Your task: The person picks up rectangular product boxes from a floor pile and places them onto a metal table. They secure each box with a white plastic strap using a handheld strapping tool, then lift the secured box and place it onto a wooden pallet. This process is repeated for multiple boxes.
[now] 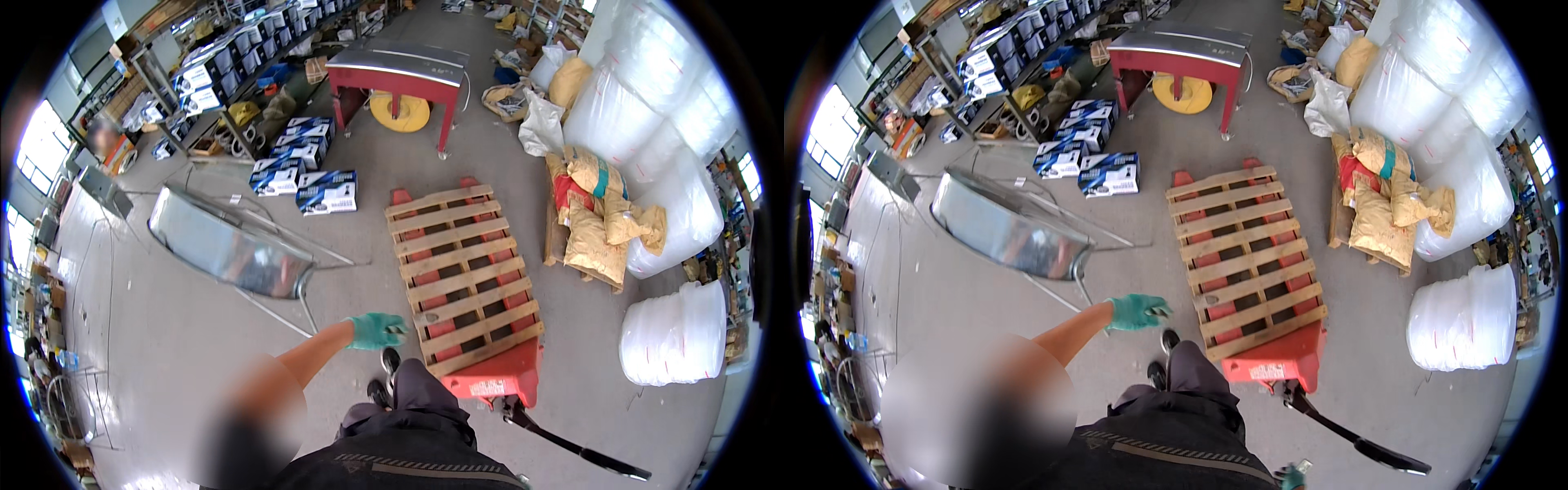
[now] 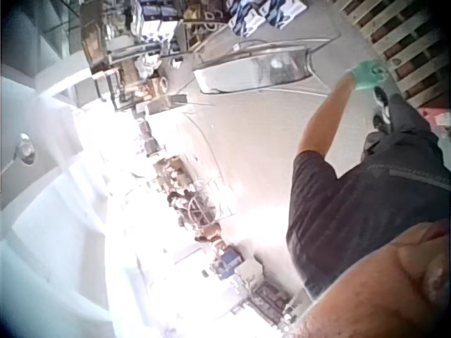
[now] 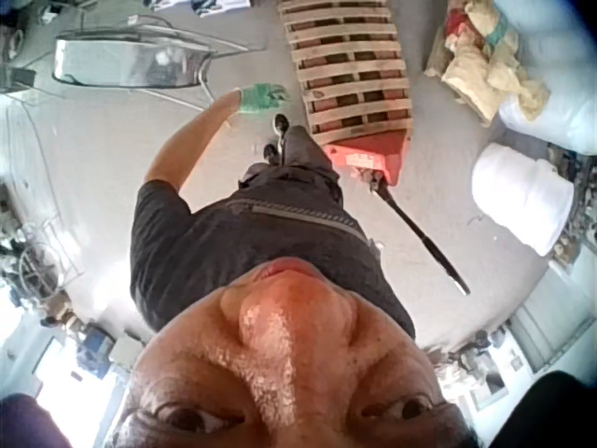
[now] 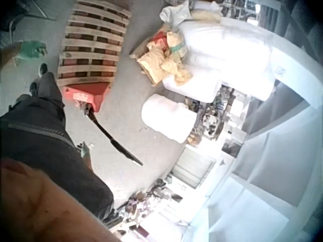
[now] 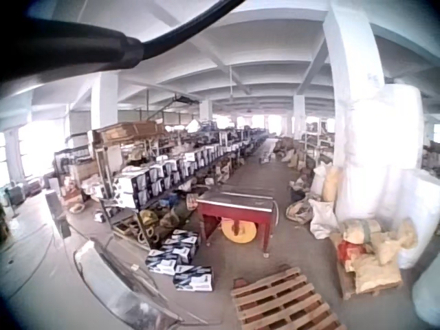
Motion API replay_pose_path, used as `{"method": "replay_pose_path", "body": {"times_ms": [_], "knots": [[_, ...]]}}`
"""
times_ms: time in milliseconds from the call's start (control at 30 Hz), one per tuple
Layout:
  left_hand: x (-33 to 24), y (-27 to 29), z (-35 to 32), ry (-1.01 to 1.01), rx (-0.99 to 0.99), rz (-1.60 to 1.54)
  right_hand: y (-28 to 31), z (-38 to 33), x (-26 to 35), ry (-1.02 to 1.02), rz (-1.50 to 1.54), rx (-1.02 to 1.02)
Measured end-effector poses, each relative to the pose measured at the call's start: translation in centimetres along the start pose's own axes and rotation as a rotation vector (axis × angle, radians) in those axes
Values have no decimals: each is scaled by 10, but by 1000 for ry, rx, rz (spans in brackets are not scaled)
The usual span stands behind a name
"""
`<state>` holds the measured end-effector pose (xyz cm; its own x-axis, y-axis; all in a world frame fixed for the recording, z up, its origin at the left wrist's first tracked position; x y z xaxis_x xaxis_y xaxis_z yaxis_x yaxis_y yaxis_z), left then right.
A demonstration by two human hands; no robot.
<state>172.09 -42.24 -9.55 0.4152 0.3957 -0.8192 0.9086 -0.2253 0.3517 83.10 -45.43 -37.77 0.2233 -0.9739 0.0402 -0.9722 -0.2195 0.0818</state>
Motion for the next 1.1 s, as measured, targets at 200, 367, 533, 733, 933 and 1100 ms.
{"method": "replay_pose_path", "body": {"times_ms": [200,367,533,733,933,1100], "knots": [[139,187,46,179,-182,201,-320,-73,129,177,-164,22],[216,307,51,276,-514,-178,-500,-198,294,274,-225,101],[261,363,62,523,-744,-750,-587,-170,466,462,-287,141],[370,404,76,661,-893,-597,-690,-164,572,738,-235,153],[480,421,103,798,-865,-647,-604,-21,505,390,-695,-122],[497,491,118,768,-895,-480,-678,-45,507,161,-539,-347]]}}
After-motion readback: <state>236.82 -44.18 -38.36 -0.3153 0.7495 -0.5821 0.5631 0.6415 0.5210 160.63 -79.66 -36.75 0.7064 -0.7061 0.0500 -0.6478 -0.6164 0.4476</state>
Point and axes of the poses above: each hand's wrist, its own z-axis towards the middle knuckle, its own y-axis out of the back of the hand, x = y × z, the point moved 4 cm from there along z, towards the middle knuckle, and after that the axes turned 2 degrees about z, right-handed, at the moved point
